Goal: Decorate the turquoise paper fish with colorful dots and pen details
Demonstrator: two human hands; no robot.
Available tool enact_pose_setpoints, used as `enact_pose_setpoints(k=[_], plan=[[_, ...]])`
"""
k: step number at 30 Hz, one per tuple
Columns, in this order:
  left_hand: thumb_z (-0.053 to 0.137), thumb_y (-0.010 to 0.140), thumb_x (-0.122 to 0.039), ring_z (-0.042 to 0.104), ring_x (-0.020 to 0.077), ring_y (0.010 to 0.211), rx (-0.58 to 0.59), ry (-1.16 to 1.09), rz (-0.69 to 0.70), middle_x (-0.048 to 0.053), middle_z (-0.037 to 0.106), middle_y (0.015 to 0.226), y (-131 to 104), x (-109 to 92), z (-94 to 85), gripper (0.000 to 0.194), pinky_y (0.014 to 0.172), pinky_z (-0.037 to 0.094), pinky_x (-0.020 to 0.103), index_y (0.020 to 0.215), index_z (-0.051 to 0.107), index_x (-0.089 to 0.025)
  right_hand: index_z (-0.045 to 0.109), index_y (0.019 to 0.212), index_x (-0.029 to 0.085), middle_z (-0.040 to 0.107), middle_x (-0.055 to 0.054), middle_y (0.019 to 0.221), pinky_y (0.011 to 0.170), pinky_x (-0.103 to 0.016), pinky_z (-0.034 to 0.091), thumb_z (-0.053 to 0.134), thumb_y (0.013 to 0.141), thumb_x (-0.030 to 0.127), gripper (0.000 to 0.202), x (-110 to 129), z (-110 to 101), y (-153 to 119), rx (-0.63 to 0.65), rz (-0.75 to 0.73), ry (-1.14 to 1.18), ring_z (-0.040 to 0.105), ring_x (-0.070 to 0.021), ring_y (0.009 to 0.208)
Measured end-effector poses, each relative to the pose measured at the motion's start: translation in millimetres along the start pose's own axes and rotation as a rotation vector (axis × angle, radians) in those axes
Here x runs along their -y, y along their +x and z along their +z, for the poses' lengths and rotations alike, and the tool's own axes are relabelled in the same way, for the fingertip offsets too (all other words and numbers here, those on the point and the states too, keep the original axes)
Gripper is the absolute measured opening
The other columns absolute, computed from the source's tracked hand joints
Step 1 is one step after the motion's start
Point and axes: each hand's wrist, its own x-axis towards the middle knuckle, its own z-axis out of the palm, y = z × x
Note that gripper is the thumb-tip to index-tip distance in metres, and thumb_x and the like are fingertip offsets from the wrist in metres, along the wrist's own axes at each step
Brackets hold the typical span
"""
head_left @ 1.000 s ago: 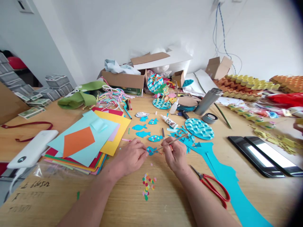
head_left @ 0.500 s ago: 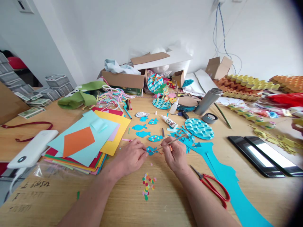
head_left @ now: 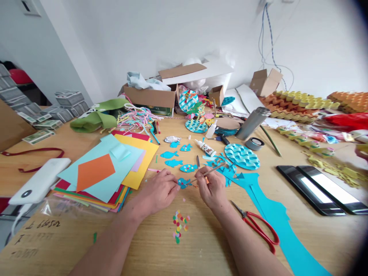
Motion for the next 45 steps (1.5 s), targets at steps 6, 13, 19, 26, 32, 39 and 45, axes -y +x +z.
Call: enact_pose_setpoints(k=[6,13,19,26,32,39,45], plan=[[0.042,0.104,-0.027,0.054,0.0240,0.109,-0.011,-0.012,0.005,0.007,0.071,0.101,-0.3,0.9,0.6,0.034,0.099,0.046,0.044,0.100,0.075,-0.019,0.052,0.066,0.023,0.061,0.000,0.057,0.055,-0.028,0.041,0.046,0.089,0.016,0.024,0.7,0.0,0.3,0.003,0.019,0.014,0.057,-0.0160,0.054],[0.043,0.104,-0.026,0.053,0.0240,0.108,-0.007,0.003,0.004,0.007,0.071,0.101,-0.3,0.2,-0.1,0.034,0.099,0.045,0.043,0.098,0.075,-0.017,0.053,0.068,0.022,0.062,-0.001,0.059,0.055,-0.027,0.041,0.046,0.089,0.017,0.023,-0.2,0.4,-1.6,-0.002,0.019,0.008,0.057,-0.0159,0.054],[0.042,0.104,-0.026,0.054,0.0238,0.108,-0.016,-0.005,0.017,0.007,0.071,0.101,0.1,0.5,-0.1,0.034,0.099,0.046,0.044,0.098,0.075,-0.019,0.053,0.067,0.023,0.060,-0.001,0.058,0.055,-0.027,0.041,0.046,0.091,0.018,0.024,-1.3,0.8,-2.7,-0.008,0.028,0.003,0.058,-0.0164,0.055],[0.041,0.104,-0.027,0.053,0.0242,0.109,-0.015,0.013,0.020,0.007,0.070,0.102,-0.6,0.6,0.1,0.035,0.100,0.046,0.044,0.098,0.075,-0.019,0.054,0.068,0.023,0.060,0.000,0.057,0.054,-0.027,0.041,0.047,0.091,0.018,0.024,-0.8,0.3,-1.8,-0.024,0.013,0.000,0.058,-0.0160,0.053],[0.042,0.104,-0.025,0.052,0.0245,0.111,0.023,0.043,0.001,0.007,0.071,0.104,-0.3,-2.4,-0.9,0.034,0.101,0.045,0.044,0.097,0.074,-0.016,0.053,0.068,0.022,0.060,0.000,0.056,0.053,-0.026,0.040,0.047,0.090,0.017,0.024,-0.1,0.2,-0.8,-0.007,0.019,0.004,0.056,-0.0155,0.051],[0.041,0.105,-0.027,0.052,0.0243,0.112,0.020,0.060,0.003,0.005,0.071,0.105,0.0,-2.5,-0.4,0.035,0.102,0.044,0.044,0.097,0.074,-0.020,0.053,0.068,0.022,0.058,0.001,0.055,0.053,-0.026,0.039,0.048,0.093,0.021,0.026,-1.2,1.1,-2.4,-0.028,0.057,0.007,0.056,-0.0156,0.052],[0.040,0.105,-0.026,0.051,0.0250,0.114,0.040,0.047,-0.019,0.007,0.071,0.106,-0.3,-4.9,-1.9,0.036,0.103,0.043,0.044,0.099,0.074,-0.017,0.052,0.067,0.022,0.057,0.001,0.056,0.054,-0.026,0.038,0.047,0.095,0.022,0.028,-4.0,2.2,-4.2,-0.022,0.079,0.016,0.055,-0.0153,0.053]])
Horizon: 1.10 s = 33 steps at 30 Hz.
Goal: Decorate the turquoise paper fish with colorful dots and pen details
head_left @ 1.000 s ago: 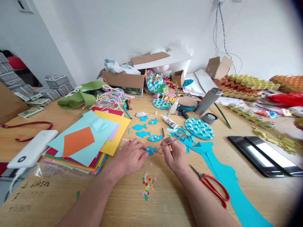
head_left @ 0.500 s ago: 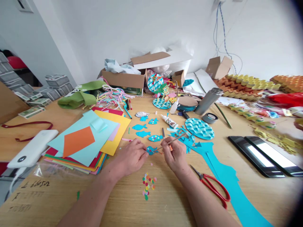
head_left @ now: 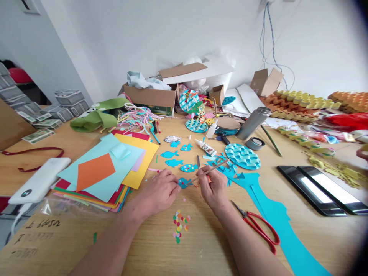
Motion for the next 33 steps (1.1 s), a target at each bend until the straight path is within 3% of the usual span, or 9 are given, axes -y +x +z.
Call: enact_pose_setpoints(k=[33], plan=[[0.041,0.104,-0.025,0.052,0.0250,0.112,-0.007,0.035,0.012,0.006,0.070,0.103,0.4,-1.6,0.4,0.035,0.103,0.045,0.045,0.098,0.074,-0.017,0.052,0.069,0.022,0.058,0.000,0.058,0.055,-0.026,0.039,0.046,0.093,0.018,0.025,4.9,0.1,3.0,0.038,-0.017,-0.003,0.056,-0.0158,0.054]])
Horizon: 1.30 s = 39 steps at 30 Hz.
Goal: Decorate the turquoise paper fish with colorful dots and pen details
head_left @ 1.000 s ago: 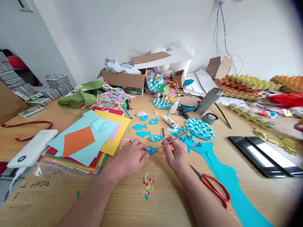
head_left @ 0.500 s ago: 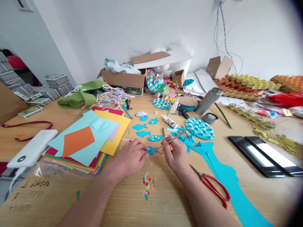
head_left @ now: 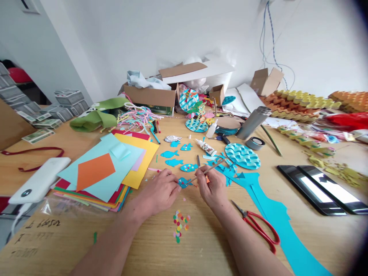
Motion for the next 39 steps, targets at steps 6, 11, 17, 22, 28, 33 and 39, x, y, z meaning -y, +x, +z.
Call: enact_pose_setpoints(k=[6,11,17,22,28,33,39], plan=[[0.049,0.100,-0.027,0.043,0.0278,0.129,-0.097,0.049,0.013,0.010,0.055,0.135,-0.6,0.0,7.5,0.026,0.112,0.039,0.049,0.112,0.071,-0.019,0.052,0.068,0.022,0.059,-0.001,0.059,0.056,-0.026,0.040,0.045,0.093,0.017,0.025,0.1,-0.4,0.0,0.004,-0.006,-0.013,0.056,-0.0160,0.055],[0.051,0.097,-0.023,0.039,0.0295,0.133,-0.095,0.065,0.010,0.011,0.052,0.140,1.8,-1.5,13.5,0.025,0.115,0.036,0.052,0.114,0.069,-0.019,0.051,0.069,0.022,0.060,-0.001,0.060,0.056,-0.026,0.040,0.046,0.092,0.016,0.025,0.0,0.1,0.6,0.009,-0.012,0.001,0.056,-0.0154,0.055],[0.052,0.094,-0.019,0.036,0.0300,0.137,-0.110,0.045,0.031,0.012,0.051,0.141,4.3,-3.5,18.3,0.022,0.116,0.034,0.054,0.109,0.068,-0.019,0.047,0.067,0.023,0.057,0.000,0.059,0.053,-0.026,0.038,0.046,0.093,0.018,0.027,0.2,0.5,1.0,0.012,0.000,0.036,0.053,-0.0144,0.052],[0.052,0.094,-0.019,0.036,0.0301,0.137,-0.111,0.057,0.028,0.011,0.052,0.140,6.6,-3.7,23.1,0.020,0.117,0.033,0.054,0.107,0.068,-0.019,0.047,0.065,0.023,0.057,0.000,0.059,0.053,-0.027,0.038,0.045,0.094,0.021,0.028,1.1,0.3,1.5,0.025,0.035,0.041,0.053,-0.0147,0.052],[0.052,0.095,-0.021,0.036,0.0308,0.137,-0.117,0.064,0.005,0.013,0.052,0.141,8.4,-4.1,25.1,0.019,0.116,0.032,0.053,0.105,0.068,-0.018,0.047,0.067,0.023,0.057,0.000,0.060,0.054,-0.026,0.038,0.044,0.095,0.021,0.028,1.9,0.0,2.2,0.025,0.025,0.040,0.054,-0.0148,0.054],[0.050,0.096,-0.022,0.036,0.0310,0.137,-0.103,0.103,0.002,0.012,0.052,0.141,9.4,-4.1,25.3,0.021,0.116,0.033,0.053,0.105,0.068,-0.018,0.047,0.066,0.023,0.056,0.000,0.059,0.055,-0.026,0.038,0.044,0.095,0.021,0.028,2.3,0.0,2.6,0.017,0.016,0.040,0.054,-0.0148,0.054],[0.049,0.097,-0.023,0.037,0.0323,0.136,-0.102,0.108,0.009,0.012,0.053,0.141,9.8,-4.0,25.0,0.022,0.114,0.034,0.055,0.105,0.069,-0.018,0.047,0.066,0.023,0.056,0.000,0.059,0.054,-0.026,0.038,0.045,0.094,0.022,0.028,0.3,0.9,1.3,0.022,0.042,0.037,0.054,-0.0148,0.054]])
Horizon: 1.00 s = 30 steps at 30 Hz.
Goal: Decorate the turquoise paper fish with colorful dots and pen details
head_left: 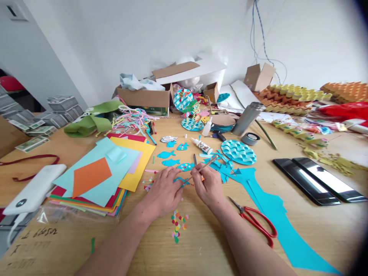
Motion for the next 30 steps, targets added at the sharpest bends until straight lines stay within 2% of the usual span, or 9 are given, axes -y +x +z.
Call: enact_pose_setpoints(k=[13,21,25,27,30], plan=[[0.049,0.097,-0.024,0.038,0.0308,0.135,0.010,-0.003,-0.008,0.010,0.054,0.139,-0.4,-0.1,-0.1,0.020,0.115,0.033,0.055,0.104,0.068,-0.021,0.054,0.065,0.022,0.054,0.002,0.051,0.049,-0.025,0.037,0.045,0.094,0.029,0.030,-2.1,-1.4,0.6,-0.089,0.174,0.007,0.053,-0.0143,0.048],[0.047,0.098,-0.023,0.038,0.0297,0.136,-0.007,-0.112,-0.027,0.012,0.052,0.139,-1.0,0.2,-4.0,0.022,0.115,0.033,0.054,0.109,0.066,-0.019,0.057,0.067,0.021,0.055,0.002,0.052,0.049,-0.026,0.038,0.047,0.095,0.031,0.032,-3.1,-1.5,-2.7,-0.140,0.197,0.037,0.053,-0.0139,0.046],[0.041,0.099,-0.023,0.045,0.0273,0.129,-0.116,-0.255,-0.050,0.012,0.056,0.132,-2.2,9.3,-10.2,0.025,0.112,0.037,0.050,0.108,0.065,-0.020,0.057,0.065,0.021,0.057,0.001,0.053,0.050,-0.026,0.039,0.047,0.095,0.029,0.032,0.7,-7.0,-2.4,-0.205,0.181,0.067,0.054,-0.0141,0.047],[0.039,0.099,-0.023,0.049,0.0257,0.125,-0.235,-0.356,-0.076,0.012,0.060,0.125,-3.3,15.8,-16.1,0.026,0.109,0.039,0.046,0.105,0.064,-0.019,0.058,0.065,0.021,0.059,0.001,0.055,0.049,-0.026,0.040,0.049,0.095,0.030,0.032,2.1,-8.5,-1.7,-0.218,0.179,0.101,0.055,-0.0142,0.048],[0.042,0.098,-0.028,0.056,0.0236,0.114,-0.473,-0.533,-0.244,0.010,0.063,0.117,-5.1,24.9,-26.0,0.024,0.101,0.045,0.040,0.108,0.062,-0.020,0.061,0.070,0.020,0.062,0.000,0.059,0.051,-0.025,0.044,0.051,0.097,0.031,0.030,3.9,-4.8,-1.6,-0.174,0.189,0.193,0.058,-0.0143,0.052]])
